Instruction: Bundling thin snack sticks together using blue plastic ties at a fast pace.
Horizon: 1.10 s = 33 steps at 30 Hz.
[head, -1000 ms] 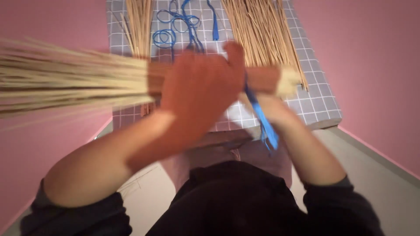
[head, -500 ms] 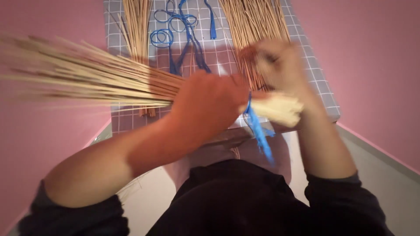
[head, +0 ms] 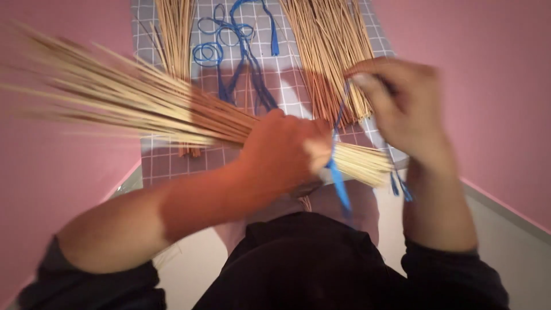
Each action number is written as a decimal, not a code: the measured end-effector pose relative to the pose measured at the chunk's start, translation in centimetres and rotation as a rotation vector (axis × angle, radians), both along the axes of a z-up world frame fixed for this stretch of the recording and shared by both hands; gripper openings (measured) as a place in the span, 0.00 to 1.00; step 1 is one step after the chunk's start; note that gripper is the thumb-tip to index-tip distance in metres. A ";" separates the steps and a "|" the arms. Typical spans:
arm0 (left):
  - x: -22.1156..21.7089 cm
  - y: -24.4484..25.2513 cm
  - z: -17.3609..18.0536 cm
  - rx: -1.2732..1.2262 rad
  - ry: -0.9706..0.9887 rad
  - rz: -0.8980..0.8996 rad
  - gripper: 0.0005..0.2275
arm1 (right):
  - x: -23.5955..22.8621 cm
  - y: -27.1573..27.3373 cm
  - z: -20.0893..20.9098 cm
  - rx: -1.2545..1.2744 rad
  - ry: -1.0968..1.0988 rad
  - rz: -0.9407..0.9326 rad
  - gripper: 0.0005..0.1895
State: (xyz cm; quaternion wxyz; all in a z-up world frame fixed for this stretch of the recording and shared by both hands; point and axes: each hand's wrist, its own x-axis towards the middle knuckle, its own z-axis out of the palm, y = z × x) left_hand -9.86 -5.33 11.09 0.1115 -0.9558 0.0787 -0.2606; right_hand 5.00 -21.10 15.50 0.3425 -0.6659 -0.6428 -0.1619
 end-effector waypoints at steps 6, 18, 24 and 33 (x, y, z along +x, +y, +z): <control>1.5 3.2 3.1 -0.174 -0.065 0.266 0.11 | -2.3 2.1 -10.6 -0.311 0.985 0.205 0.26; -0.5 0.4 -0.2 -0.238 -0.036 -0.173 0.05 | 1.6 0.2 -1.9 -0.078 0.099 0.007 0.02; 1.3 4.6 1.7 -0.240 -0.087 0.193 0.16 | -3.3 1.3 -8.8 -0.216 0.347 0.168 0.12; 2.2 1.9 -6.2 -0.273 0.216 0.094 0.05 | 0.0 -2.6 0.4 -0.482 -0.428 -0.155 0.04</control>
